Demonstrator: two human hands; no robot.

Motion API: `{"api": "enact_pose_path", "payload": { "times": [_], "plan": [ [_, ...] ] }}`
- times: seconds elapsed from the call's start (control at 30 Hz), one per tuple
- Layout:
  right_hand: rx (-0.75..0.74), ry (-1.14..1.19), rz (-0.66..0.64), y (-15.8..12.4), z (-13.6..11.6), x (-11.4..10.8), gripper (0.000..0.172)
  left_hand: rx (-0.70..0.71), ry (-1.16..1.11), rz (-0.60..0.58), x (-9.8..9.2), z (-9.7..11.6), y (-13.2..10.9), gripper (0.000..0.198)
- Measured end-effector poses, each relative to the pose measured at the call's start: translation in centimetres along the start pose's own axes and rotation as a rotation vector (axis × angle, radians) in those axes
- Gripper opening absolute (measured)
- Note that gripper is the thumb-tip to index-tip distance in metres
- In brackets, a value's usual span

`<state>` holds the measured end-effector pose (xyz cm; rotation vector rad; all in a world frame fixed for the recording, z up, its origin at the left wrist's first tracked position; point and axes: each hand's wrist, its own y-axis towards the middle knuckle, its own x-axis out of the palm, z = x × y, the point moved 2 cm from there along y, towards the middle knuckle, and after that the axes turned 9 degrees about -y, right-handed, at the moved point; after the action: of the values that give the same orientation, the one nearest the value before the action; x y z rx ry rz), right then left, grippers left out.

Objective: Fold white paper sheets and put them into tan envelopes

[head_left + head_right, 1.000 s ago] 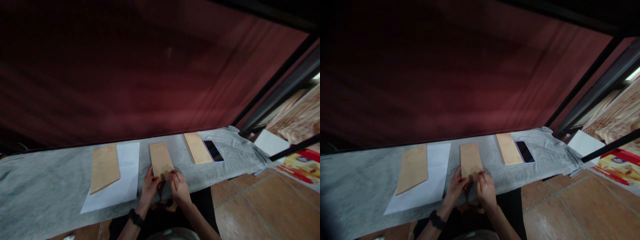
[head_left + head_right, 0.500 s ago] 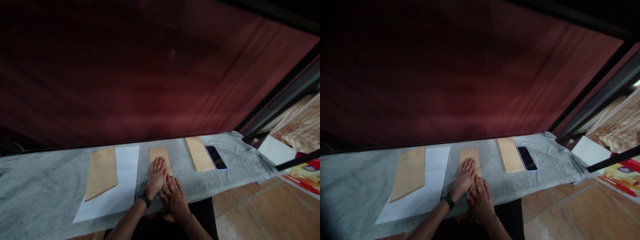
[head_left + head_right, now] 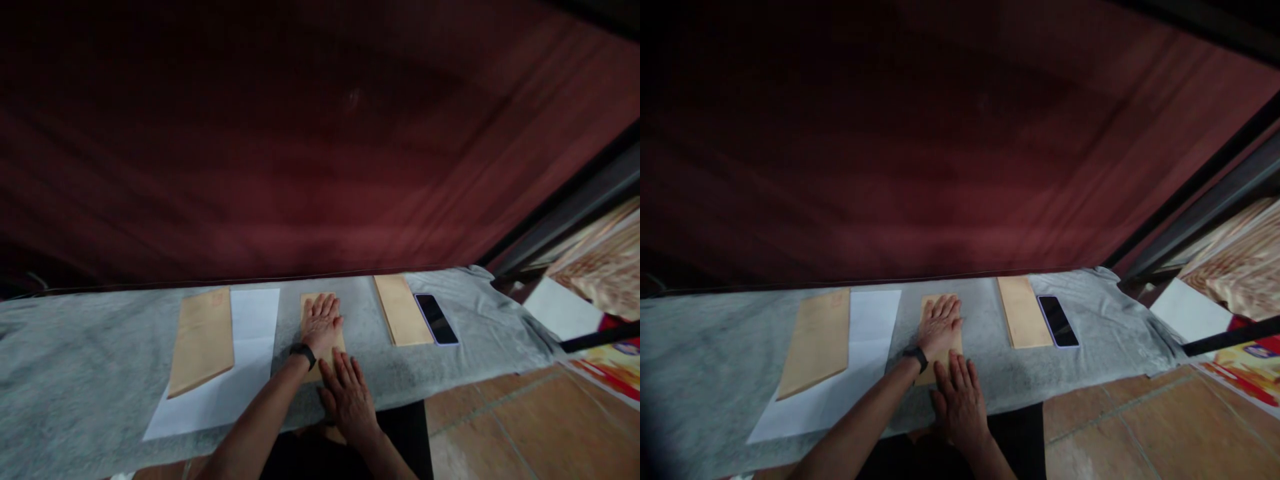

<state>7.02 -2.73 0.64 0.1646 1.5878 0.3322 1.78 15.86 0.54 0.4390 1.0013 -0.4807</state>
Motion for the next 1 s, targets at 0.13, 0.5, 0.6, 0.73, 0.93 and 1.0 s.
{"api": "enact_pose_path", "payload": {
  "times": [0.13, 0.5, 0.6, 0.73, 0.93, 1.0],
  "plan": [
    [-0.015, 0.009, 0.007, 0.0, 0.1, -0.1, 0.053, 0.086, -0.031, -0.022, -0.1, -0.5, -1.0, 0.054],
    [0.012, 0.042, 0.028, -0.3, 0.4, 1.2, 0.048, 0.213, -0.183, -0.116, -1.5, -0.3, -7.6, 0.053],
    [-0.034, 0.033, 0.014, -0.7, 0.4, 1.5, 0.048, 0.189, -0.210, -0.160, -1.9, 0.5, -9.9, 0.057],
    [-0.052, 0.026, -0.009, -0.9, 0.7, 1.5, 0.054, 0.178, -0.226, -0.176, -2.6, 1.1, -13.4, 0.069],
    [-0.024, 0.127, -0.096, -0.3, 1.6, 1.2, 0.051, 0.221, -0.235, -0.219, -3.6, 1.2, -16.8, 0.082],
    [-0.032, 0.154, -0.123, -0.2, 1.5, 1.2, 0.051, 0.228, -0.224, -0.233, -3.8, 1.4, -17.0, 0.086]
  ]
}}
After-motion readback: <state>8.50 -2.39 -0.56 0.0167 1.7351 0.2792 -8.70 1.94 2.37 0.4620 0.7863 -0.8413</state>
